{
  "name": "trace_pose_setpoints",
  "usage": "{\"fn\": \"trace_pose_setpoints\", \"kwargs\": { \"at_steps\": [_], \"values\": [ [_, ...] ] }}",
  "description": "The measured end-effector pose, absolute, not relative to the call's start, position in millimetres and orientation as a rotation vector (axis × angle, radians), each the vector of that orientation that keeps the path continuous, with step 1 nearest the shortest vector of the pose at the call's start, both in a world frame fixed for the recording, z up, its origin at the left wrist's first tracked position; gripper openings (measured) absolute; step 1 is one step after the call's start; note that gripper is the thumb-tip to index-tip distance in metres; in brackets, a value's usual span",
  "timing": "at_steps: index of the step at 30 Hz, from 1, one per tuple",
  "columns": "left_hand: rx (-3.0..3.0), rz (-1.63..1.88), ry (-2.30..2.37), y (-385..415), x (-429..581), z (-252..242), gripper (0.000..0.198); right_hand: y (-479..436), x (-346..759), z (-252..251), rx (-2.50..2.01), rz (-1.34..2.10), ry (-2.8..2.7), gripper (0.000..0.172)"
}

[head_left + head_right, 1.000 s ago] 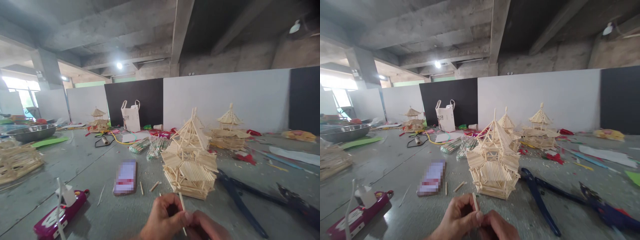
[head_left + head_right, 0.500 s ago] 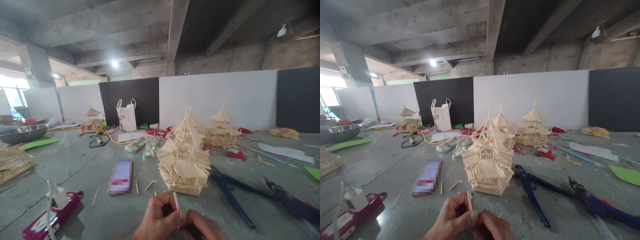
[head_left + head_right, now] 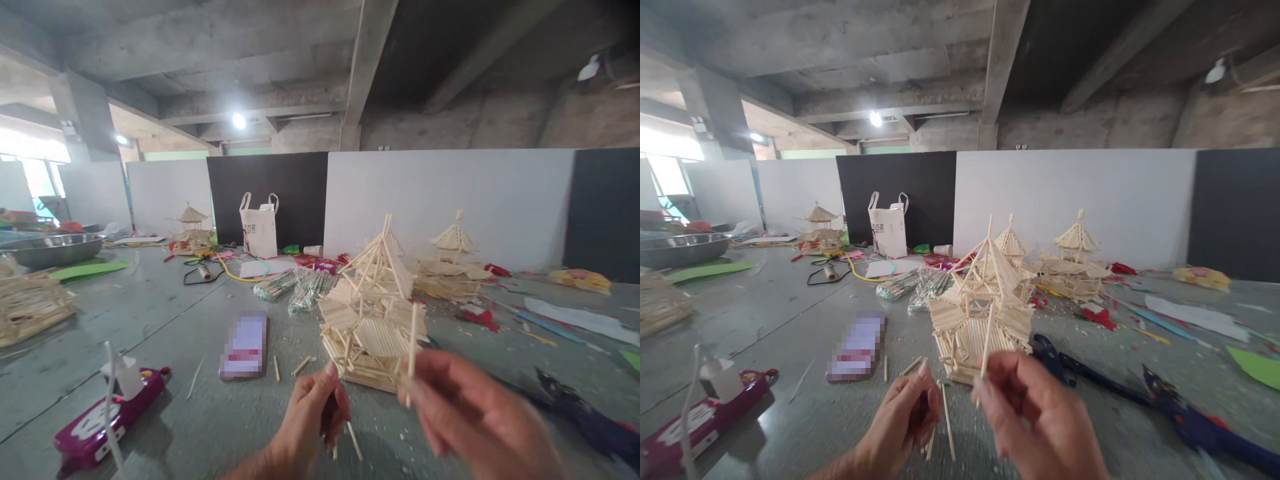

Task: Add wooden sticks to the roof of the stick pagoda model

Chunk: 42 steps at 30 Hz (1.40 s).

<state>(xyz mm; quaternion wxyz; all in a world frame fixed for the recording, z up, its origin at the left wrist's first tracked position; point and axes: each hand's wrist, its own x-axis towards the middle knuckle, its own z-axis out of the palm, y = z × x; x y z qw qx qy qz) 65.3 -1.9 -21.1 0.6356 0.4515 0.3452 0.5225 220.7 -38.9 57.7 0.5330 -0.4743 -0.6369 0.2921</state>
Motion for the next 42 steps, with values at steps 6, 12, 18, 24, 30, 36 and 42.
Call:
{"fn": "trace_pose_setpoints", "kwargs": {
  "at_steps": [6,12,18,24,30,36,42],
  "values": [
    [1.019,1.200,0.828,1,67,-19,0.053,22,234,123,-1.067,0.356,-1.637,0.023],
    [0.982,1.149,0.872,7,67,-24,0.056,57,243,127,-1.231,0.131,-1.577,0.023],
    [1.031,1.130,0.877,7,68,-26,0.056,60,236,116,-1.243,0.233,-1.628,0.022],
    [1.054,1.113,0.889,10,67,-30,0.054,63,225,111,-1.388,0.100,-1.711,0.024],
    [1.095,1.073,0.851,10,67,-30,0.052,63,221,112,-1.435,0.002,-1.707,0.032],
    [1.063,1.090,0.873,6,69,-27,0.050,62,223,113,-1.435,-0.007,-1.718,0.032],
    [1.069,1.064,0.877,9,68,-29,0.052,63,221,115,-1.456,-0.045,-1.729,0.032]
  ]
}}
